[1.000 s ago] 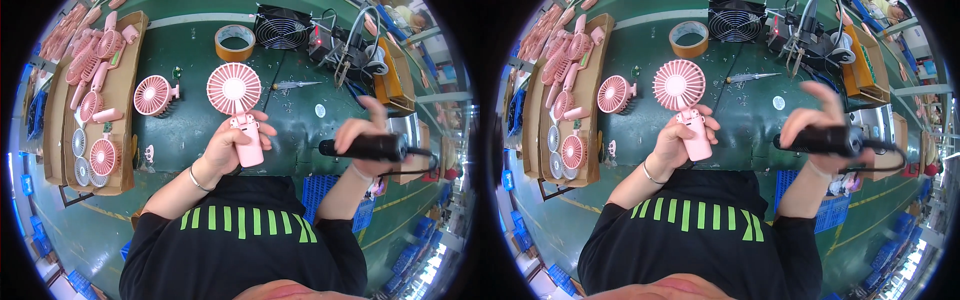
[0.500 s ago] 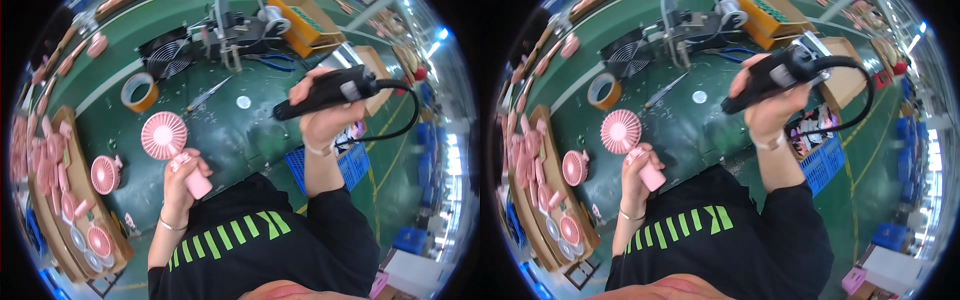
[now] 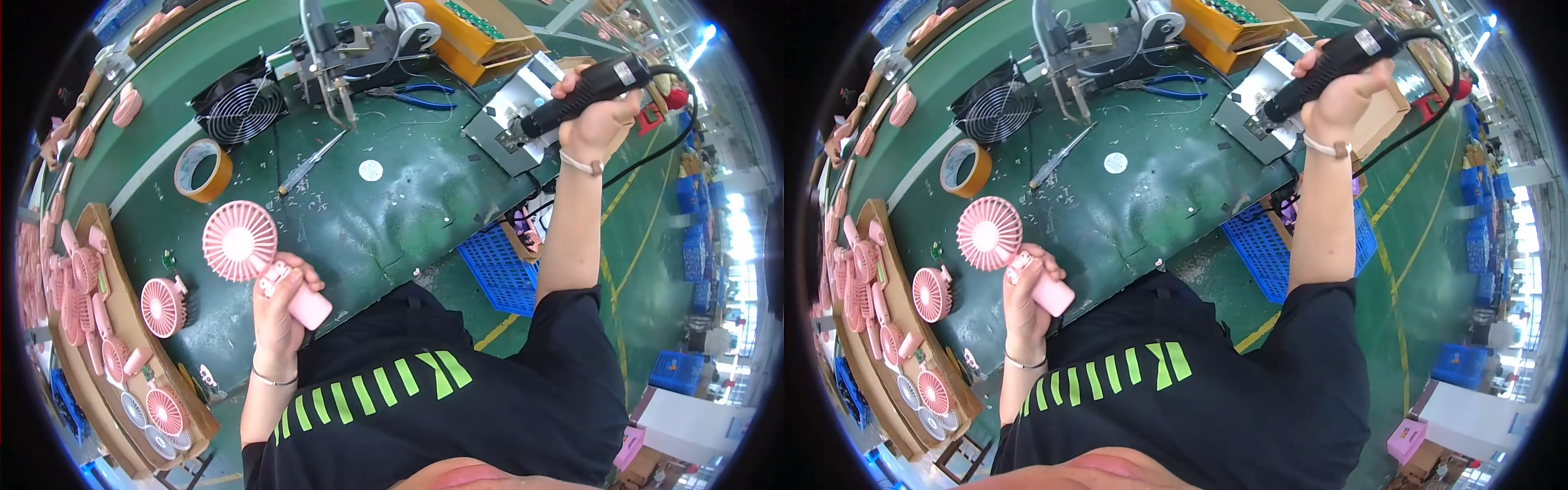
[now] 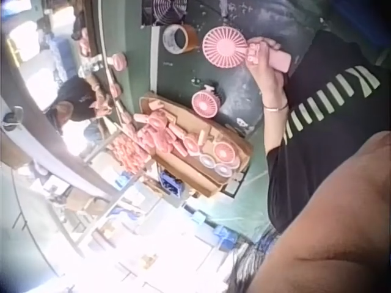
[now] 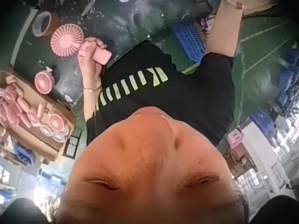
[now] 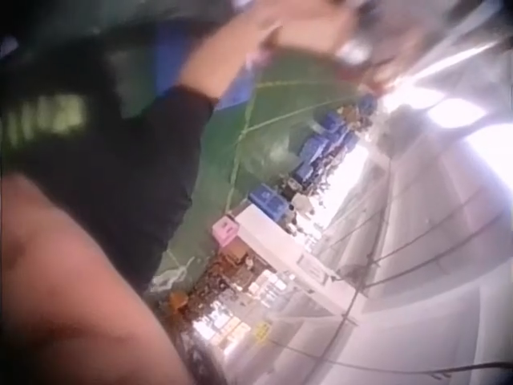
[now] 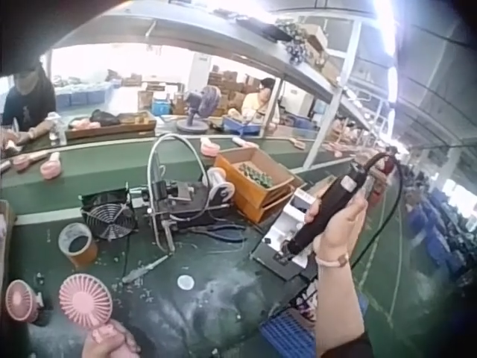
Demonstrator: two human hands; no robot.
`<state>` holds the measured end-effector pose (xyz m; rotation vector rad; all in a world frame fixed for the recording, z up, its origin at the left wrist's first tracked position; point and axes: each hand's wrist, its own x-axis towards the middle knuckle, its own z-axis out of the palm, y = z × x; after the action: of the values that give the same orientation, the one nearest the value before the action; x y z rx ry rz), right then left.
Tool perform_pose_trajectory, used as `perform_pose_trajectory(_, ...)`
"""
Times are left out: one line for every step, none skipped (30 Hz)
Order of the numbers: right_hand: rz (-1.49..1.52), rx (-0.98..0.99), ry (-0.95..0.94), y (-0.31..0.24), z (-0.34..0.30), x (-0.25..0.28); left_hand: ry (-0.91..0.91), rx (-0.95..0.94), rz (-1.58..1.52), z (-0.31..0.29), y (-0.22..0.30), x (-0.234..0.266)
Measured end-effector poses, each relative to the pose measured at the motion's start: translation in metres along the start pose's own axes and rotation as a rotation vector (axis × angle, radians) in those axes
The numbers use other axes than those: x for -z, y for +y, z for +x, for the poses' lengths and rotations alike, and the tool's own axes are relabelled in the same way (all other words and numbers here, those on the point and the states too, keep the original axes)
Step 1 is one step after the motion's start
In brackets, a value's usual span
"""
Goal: The person installs parts onto portable fans in a box and moves the box under a shelf. The person then disassembles, attaches internal components inside, and fastens portable fans using an electric screwdriver.
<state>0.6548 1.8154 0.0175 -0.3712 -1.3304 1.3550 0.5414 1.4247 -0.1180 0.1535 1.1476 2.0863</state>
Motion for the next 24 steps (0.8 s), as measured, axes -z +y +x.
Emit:
perform_pose_trajectory(-0.023, -0.014, 0.067, 0.001, -0.008, -0.001, -0.012, 0.007, 0.017, 0.002, -0.002, 0.001)
perform_pose_trajectory(0.059, -0.13, 0.002, 0.012, -0.023, -0.015, 0.025, -0.009, 0.042, -0.003, -0.003, 0.005)
perform_pose_trajectory(0.13, -0.166, -0.029, 0.01, -0.044, -0.029, 0.038, -0.009, 0.064, -0.005, -0.004, 0.006)
perform_pose_trajectory(0.246, -0.222, -0.022, 0.015, -0.06, -0.03, 0.075, -0.02, 0.06, -0.004, -0.005, 0.005)
perform_pose_trajectory(0.312, -0.212, -0.063, 0.013, -0.085, -0.038, 0.043, -0.003, 0.057, -0.001, -0.004, 0.003)
perform_pose_trajectory(0.396, -0.216, -0.169, 0.01, -0.103, -0.045, 0.022, 0.01, 0.056, -0.001, -0.002, 0.003)
perform_pose_trajectory(0.5, -0.197, -0.21, 0.009, -0.122, -0.052, 0.016, 0.027, 0.065, 0.002, -0.001, 0.001)
perform_pose_trajectory(0.542, -0.133, -0.275, 0.006, -0.144, -0.068, 0.005, 0.029, 0.036, 0.004, -0.003, 0.004)
perform_pose_trajectory(0.559, -0.027, -0.313, 0.004, -0.162, -0.086, 0.002, 0.038, 0.04, 0.005, -0.002, 0.003)
perform_pose_trajectory(0.578, -0.019, -0.348, 0.003, -0.176, -0.094, 0.016, 0.048, 0.048, 0.004, -0.002, 0.004)
perform_pose_trajectory(0.652, 0.045, -0.334, 0.006, -0.189, -0.103, 0.009, 0.051, 0.038, 0.005, -0.002, 0.002)
perform_pose_trajectory(0.671, 0.091, -0.399, 0.003, -0.198, -0.111, 0.0, 0.054, 0.026, 0.005, -0.002, 0.001)
perform_pose_trajectory(0.7, 0.12, -0.507, 0.003, -0.203, -0.116, 0.006, 0.056, 0.01, 0.005, -0.004, 0.003)
perform_pose_trajectory(0.722, 0.111, -0.536, 0.002, -0.209, -0.119, 0.024, 0.048, 0.007, 0.003, -0.004, 0.002)
perform_pose_trajectory(0.767, 0.089, -0.626, 0.004, -0.209, -0.118, 0.02, 0.029, 0.013, 0.002, -0.002, 0.002)
perform_pose_trajectory(0.774, 0.079, -0.635, 0.005, -0.211, -0.12, 0.013, 0.012, 0.018, 0.002, -0.002, 0.002)
perform_pose_trajectory(0.75, 0.074, -0.689, 0.005, -0.212, -0.122, 0.005, 0.024, 0.007, 0.002, -0.003, 0.003)
perform_pose_trajectory(0.724, 0.07, -0.742, 0.005, -0.212, -0.123, 0.011, 0.021, 0.001, 0.001, -0.003, 0.005)
perform_pose_trajectory(0.71, 0.042, -0.79, 0.004, -0.211, -0.123, 0.015, 0.028, 0.021, 0.001, -0.002, 0.006)
perform_pose_trajectory(0.707, 0.039, -0.793, 0.005, -0.213, -0.124, 0.015, 0.037, 0.04, 0.001, -0.001, 0.007)
perform_pose_trajectory(0.708, 0.037, -0.784, 0.007, -0.214, -0.124, 0.016, 0.039, 0.035, 0.001, 0.001, 0.007)
perform_pose_trajectory(0.708, 0.034, -0.774, 0.009, -0.215, -0.125, 0.019, 0.049, 0.036, 0.001, 0.002, 0.006)
perform_pose_trajectory(0.706, 0.031, -0.776, 0.01, -0.217, -0.127, 0.023, 0.059, 0.038, 0.0, 0.003, 0.005)
perform_pose_trajectory(0.675, 0.062, -0.714, 0.011, -0.22, -0.131, 0.025, 0.06, 0.035, 0.001, 0.002, 0.006)
